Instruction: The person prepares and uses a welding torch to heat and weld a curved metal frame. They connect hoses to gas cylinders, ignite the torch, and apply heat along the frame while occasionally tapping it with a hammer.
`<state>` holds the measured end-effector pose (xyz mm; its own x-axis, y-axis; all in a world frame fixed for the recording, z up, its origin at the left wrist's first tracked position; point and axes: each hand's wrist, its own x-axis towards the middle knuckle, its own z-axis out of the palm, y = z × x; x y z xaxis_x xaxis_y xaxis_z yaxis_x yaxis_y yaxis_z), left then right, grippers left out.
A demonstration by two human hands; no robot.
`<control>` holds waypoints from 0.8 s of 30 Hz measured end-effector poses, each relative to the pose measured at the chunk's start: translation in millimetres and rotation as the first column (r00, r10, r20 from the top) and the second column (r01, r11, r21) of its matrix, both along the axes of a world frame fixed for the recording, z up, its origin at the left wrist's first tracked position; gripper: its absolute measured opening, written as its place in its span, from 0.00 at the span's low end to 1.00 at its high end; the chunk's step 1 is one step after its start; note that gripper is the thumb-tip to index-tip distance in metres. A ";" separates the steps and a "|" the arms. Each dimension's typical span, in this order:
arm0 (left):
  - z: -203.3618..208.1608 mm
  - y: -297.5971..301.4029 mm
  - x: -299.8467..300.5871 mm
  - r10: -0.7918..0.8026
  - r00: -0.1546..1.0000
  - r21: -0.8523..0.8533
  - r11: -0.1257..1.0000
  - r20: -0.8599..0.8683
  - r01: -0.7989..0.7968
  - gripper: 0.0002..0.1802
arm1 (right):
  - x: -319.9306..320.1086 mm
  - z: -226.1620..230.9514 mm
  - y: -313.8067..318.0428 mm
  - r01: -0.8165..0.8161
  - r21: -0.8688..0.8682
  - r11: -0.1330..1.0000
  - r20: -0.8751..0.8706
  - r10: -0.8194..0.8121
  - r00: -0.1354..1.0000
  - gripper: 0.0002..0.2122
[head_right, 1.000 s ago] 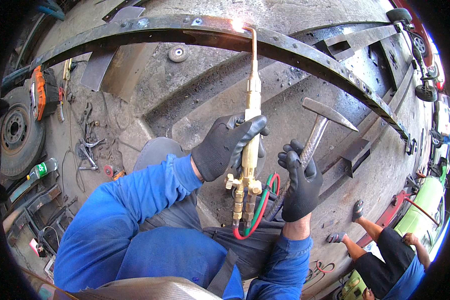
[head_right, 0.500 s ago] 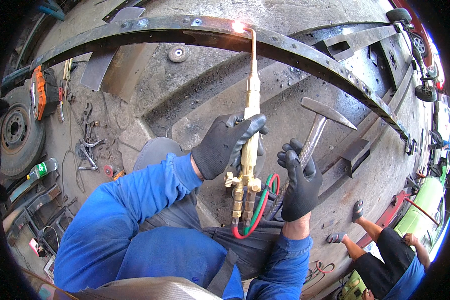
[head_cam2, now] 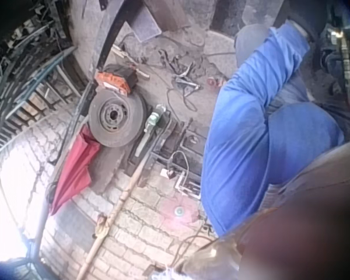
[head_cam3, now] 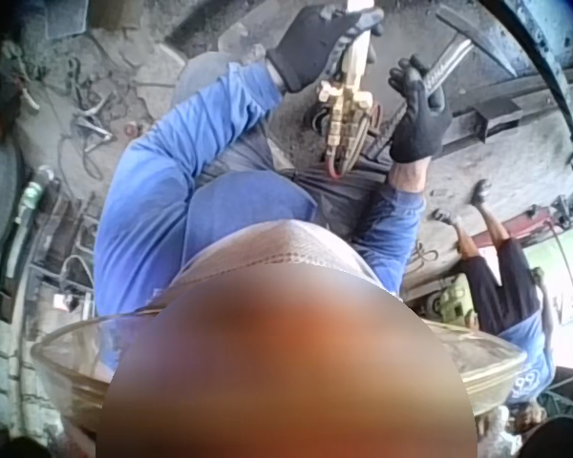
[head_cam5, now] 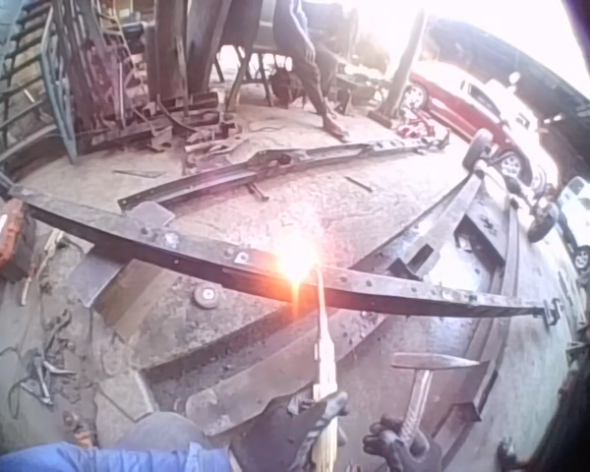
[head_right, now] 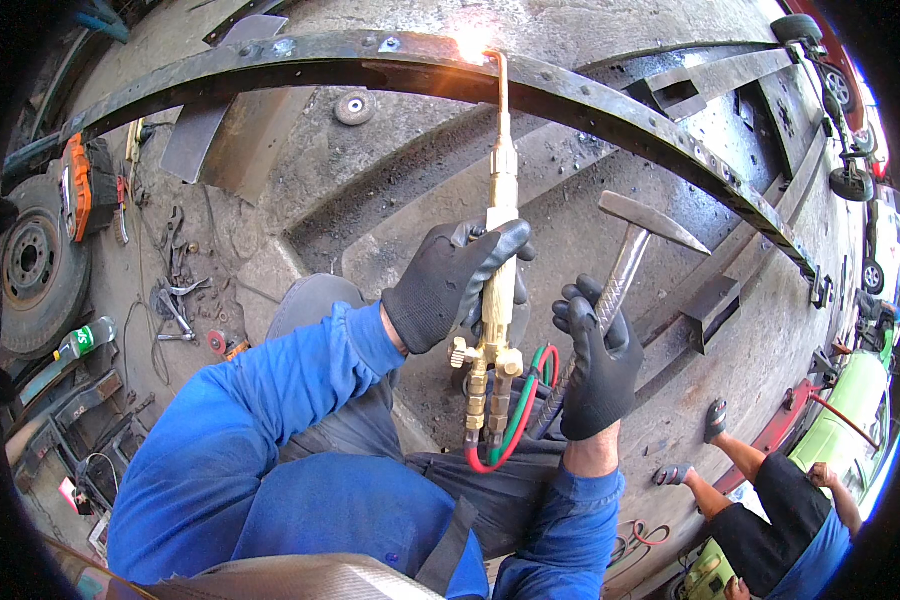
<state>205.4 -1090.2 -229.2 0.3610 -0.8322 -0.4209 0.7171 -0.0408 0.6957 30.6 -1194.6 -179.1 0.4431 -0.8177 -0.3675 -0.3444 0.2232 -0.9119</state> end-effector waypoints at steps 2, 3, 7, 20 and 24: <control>-0.2 -0.2 -1.3 0.015 1.000 -0.027 1.000 -0.012 -0.015 0.20 | -0.2 0.2 0.1 0.001 -0.001 1.000 -0.005 -0.001 1.000 0.20; -0.5 -0.1 -2.2 0.024 1.000 -0.044 0.999 -0.020 -0.025 0.19 | -0.2 0.4 0.1 -0.002 -0.005 1.000 -0.008 0.002 1.000 0.20; -2.4 1.1 -5.0 0.019 1.000 -0.037 0.999 -0.025 -0.020 0.19 | 0.1 1.6 0.3 -0.009 -0.010 1.000 -0.012 0.009 1.000 0.20; 2.3 7.7 -7.5 -0.017 1.000 -0.002 1.000 0.014 0.017 0.19 | 0.9 2.4 1.2 -0.020 -0.023 1.000 -0.027 0.019 0.999 0.20; 2.0 3.1 -4.5 0.002 0.998 -0.001 1.000 0.056 -0.002 0.21 | 0.9 1.4 0.6 -0.031 -0.029 0.999 -0.017 0.030 0.999 0.21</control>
<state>200.9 -1087.1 -227.2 0.3854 -0.8319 -0.3994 0.6774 -0.0389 0.7346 31.5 -1194.0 -177.8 0.4620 -0.8146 -0.3507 -0.3654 0.1855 -0.9122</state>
